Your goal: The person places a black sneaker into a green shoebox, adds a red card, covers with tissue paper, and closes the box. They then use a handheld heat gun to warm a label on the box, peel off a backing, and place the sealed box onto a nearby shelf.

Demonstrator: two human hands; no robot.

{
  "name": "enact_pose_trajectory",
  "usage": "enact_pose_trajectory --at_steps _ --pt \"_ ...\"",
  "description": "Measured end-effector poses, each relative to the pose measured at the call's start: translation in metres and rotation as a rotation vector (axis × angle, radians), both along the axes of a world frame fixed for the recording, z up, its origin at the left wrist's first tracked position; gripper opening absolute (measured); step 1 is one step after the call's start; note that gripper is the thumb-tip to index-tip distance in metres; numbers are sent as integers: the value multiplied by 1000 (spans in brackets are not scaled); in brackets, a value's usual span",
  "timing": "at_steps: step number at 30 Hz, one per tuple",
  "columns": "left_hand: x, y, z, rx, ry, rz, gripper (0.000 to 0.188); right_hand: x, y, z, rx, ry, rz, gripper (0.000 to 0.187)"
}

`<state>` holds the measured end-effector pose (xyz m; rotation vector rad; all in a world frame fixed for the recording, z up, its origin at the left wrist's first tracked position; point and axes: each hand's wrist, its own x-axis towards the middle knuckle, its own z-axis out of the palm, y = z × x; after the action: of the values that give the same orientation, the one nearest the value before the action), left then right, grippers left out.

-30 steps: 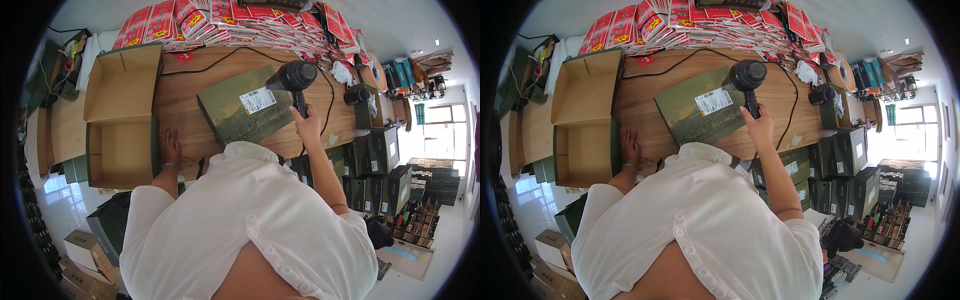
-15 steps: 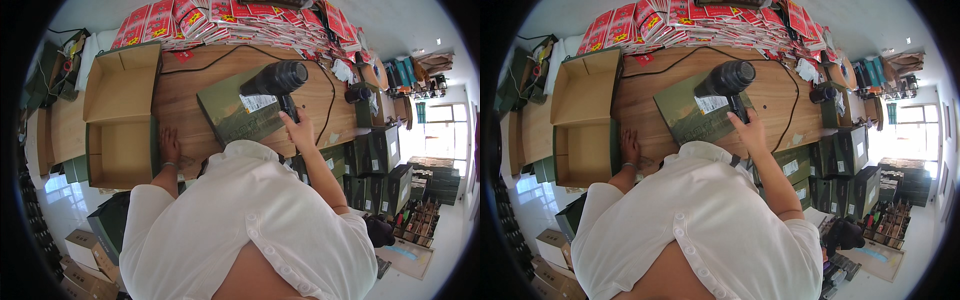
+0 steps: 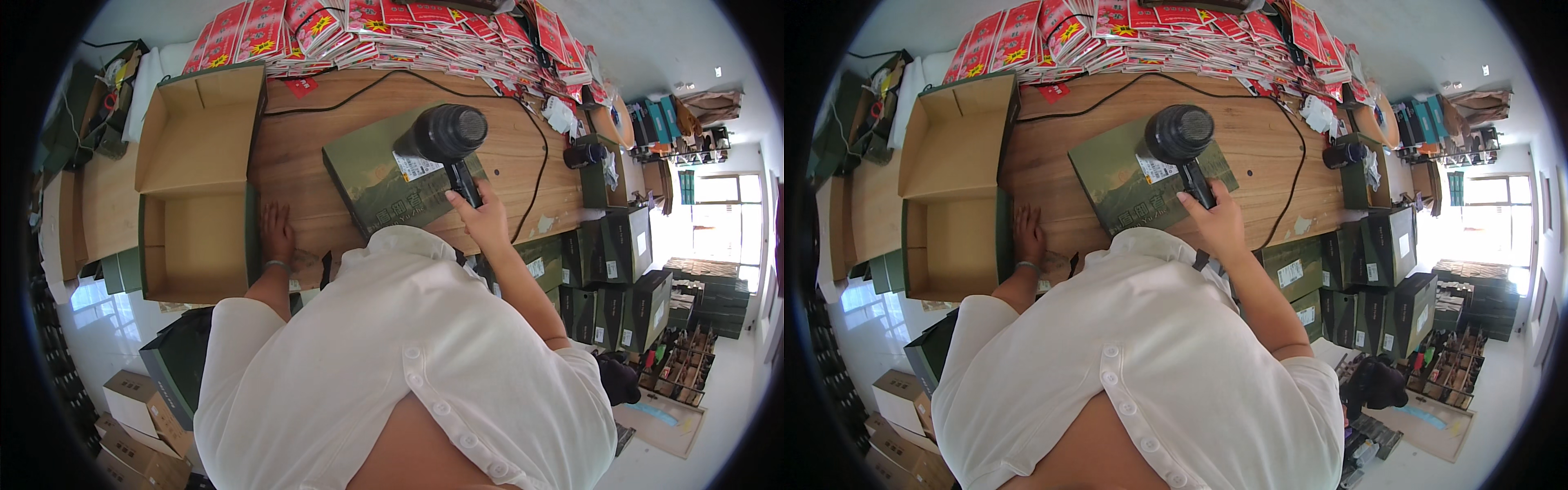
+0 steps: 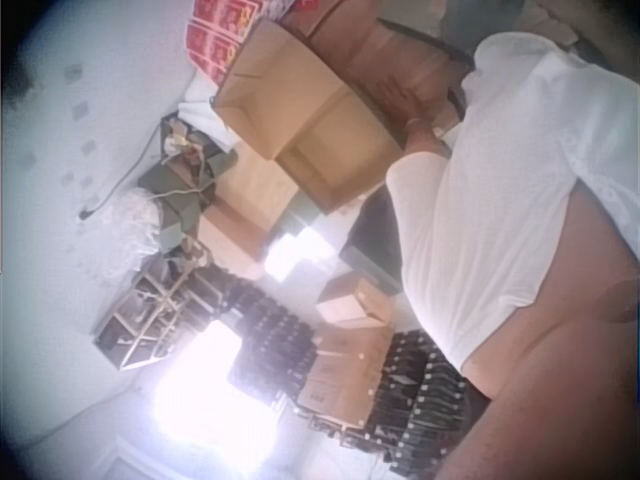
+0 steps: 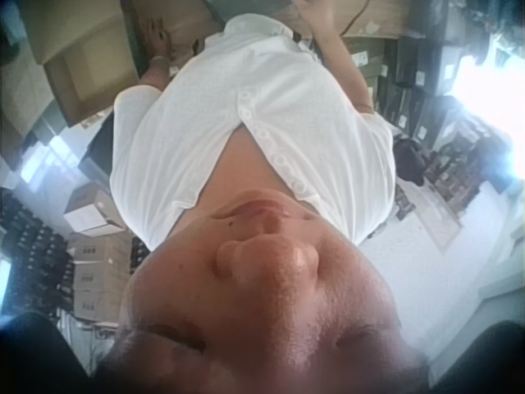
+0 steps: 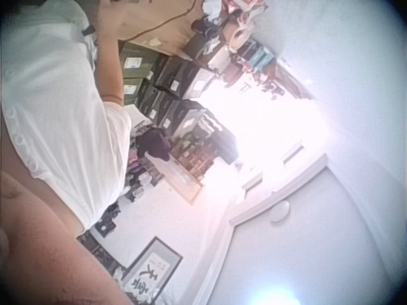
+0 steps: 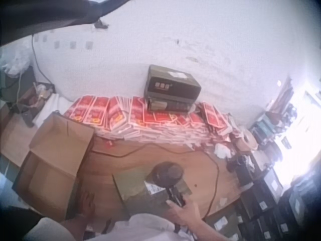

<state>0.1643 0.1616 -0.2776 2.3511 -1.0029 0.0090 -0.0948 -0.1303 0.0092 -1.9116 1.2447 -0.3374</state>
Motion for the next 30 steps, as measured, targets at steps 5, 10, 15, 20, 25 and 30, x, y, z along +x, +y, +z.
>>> enact_pose_trajectory --at_steps 5,10,15,20,25,30 --pt "0 -1 3 6 4 5 48 -7 0 -5 18 -8 29 46" --pt "1 0 0 11 12 4 48 -12 7 -7 -22 18 20 48" --pt "1 0 -3 22 37 9 49 -19 16 -3 -66 -28 35 49" --pt "0 -2 2 19 39 7 49 -31 21 3 -52 -22 32 48" --pt "1 -1 -4 -2 31 13 49 -34 27 10 41 11 -17 48" --pt "0 -1 -1 4 25 15 49 -39 30 14 1 44 -9 50"
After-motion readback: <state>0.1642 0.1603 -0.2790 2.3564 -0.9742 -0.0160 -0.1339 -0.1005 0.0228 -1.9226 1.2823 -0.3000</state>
